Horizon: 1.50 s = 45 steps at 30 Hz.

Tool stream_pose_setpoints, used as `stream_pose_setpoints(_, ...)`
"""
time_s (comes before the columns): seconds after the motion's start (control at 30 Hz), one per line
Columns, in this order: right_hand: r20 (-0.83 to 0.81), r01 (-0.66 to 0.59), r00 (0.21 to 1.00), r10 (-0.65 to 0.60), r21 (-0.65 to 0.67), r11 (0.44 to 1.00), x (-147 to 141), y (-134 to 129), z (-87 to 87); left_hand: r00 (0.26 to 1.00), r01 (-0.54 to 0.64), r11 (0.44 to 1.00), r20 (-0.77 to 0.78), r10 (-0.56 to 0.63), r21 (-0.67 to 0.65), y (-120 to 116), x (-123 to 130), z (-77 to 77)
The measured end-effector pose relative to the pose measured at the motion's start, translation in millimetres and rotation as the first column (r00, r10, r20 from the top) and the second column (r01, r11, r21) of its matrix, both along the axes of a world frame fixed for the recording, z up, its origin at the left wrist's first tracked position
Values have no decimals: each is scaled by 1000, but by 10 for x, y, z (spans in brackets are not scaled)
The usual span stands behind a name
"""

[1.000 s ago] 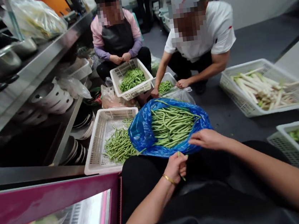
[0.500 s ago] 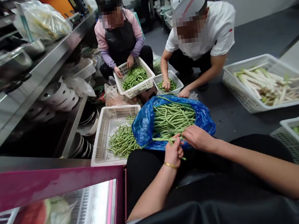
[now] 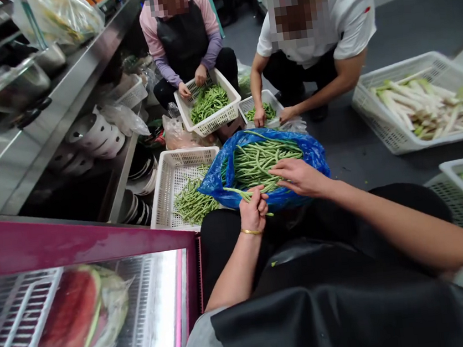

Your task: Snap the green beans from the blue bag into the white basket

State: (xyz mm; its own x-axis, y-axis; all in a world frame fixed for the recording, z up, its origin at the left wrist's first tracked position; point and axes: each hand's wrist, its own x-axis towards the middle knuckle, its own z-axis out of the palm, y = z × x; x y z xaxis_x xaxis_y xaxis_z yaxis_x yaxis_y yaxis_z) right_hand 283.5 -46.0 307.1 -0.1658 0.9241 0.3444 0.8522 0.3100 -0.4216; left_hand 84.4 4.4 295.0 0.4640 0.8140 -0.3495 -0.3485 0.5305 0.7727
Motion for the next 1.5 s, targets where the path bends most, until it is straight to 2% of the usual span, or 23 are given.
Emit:
stream_pose_setpoints(0.07,115,-109,986,118,-83,991,-87,141,-84,1000,10,1000,-7,-10,15,20,-49,-21)
stream_pose_setpoints(0.17,158,-183,965,207,-159,970,-178,206,-183,998,18,998,-58,-15,55,74,-147,-24)
stream_pose_setpoints(0.27,232,-113,959,160,-203,973,-266,201,-276,974,65,972,-225,-13,227,108,-191,1)
stream_pose_setpoints(0.33,300,-22,949,96,-241,970,-280,257,-350,942,146,914,-336,-11,378,127,-188,37)
stream_pose_setpoints(0.4,317,43,947,42,-255,966,-210,373,-396,924,243,868,-376,-72,432,148,-179,83)
stream_pose_setpoints(0.5,251,107,967,-43,-247,963,7,553,-346,914,386,879,-244,-324,279,134,-164,116)
stream_pose_setpoints(0.6,-84,170,975,-206,-318,933,139,562,-203,849,527,842,-39,-526,116,-5,-130,51)
stream_pose_setpoints(0.67,-356,82,892,-277,-475,876,104,438,-118,779,626,775,-20,-627,91,-132,-94,-19)
stream_pose_setpoints(0.73,-567,-145,764,-307,-615,775,19,263,-60,703,711,699,-70,-708,76,-226,-53,-65)
stream_pose_setpoints(0.77,-659,-251,675,-333,-629,735,-16,183,-39,680,733,678,-97,-727,58,-250,-33,-71)
stream_pose_setpoints(0.8,-734,-314,569,-369,-610,728,-34,122,-21,669,741,670,-112,-735,35,-259,-14,-67)
stream_pose_setpoints(0.83,-790,-326,460,-405,-575,751,-34,88,-9,669,740,672,-110,-735,12,-258,3,-55)
stream_pose_setpoints(0.9,-842,-285,284,-458,-531,798,-1,102,-9,674,737,675,-44,-738,-35,-245,34,-28)
stream_pose_setpoints(0.97,-829,-318,221,-513,-559,766,8,189,-54,664,747,659,61,-745,-83,-254,55,-16)
stream_pose_setpoints(1.03,-793,-395,248,-557,-607,689,-69,267,-129,672,741,658,127,-730,-137,-296,56,-22)
stream_pose_setpoints(1.1,-772,-423,270,-575,-632,649,-211,267,-209,717,697,699,115,-688,-159,-352,17,-33)
stream_pose_setpoints(1.13,-774,-417,248,-583,-628,657,-280,229,-242,741,671,727,88,-666,-145,-376,-21,-33)
stream_pose_setpoints(1.2,-791,-354,122,-599,-598,719,-364,89,-281,754,655,752,-1,-657,-74,-412,-128,-15)
stream_pose_setpoints(1.27,-788,-279,-6,-615,-589,758,-354,-98,-272,690,718,696,-116,-714,-12,-437,-248,21)
stream_pose_setpoints(1.3,-779,-276,-20,-627,-599,752,-324,-191,-249,636,764,645,-167,-753,-2,-447,-296,40)
stream_pose_setpoints(1.37,-776,-356,67,-627,-606,712,-251,-336,-176,543,828,560,-226,-809,-14,-461,-344,69)
stream_pose_setpoints(1.43,-799,-427,191,-571,-591,684,-195,-395,-87,498,854,519,-242,-832,-27,-458,-318,87)
stream_pose_setpoints(1.5,-809,-410,240,-537,-586,699,-154,-360,-12,470,872,490,-250,-846,-17,-435,-242,105)
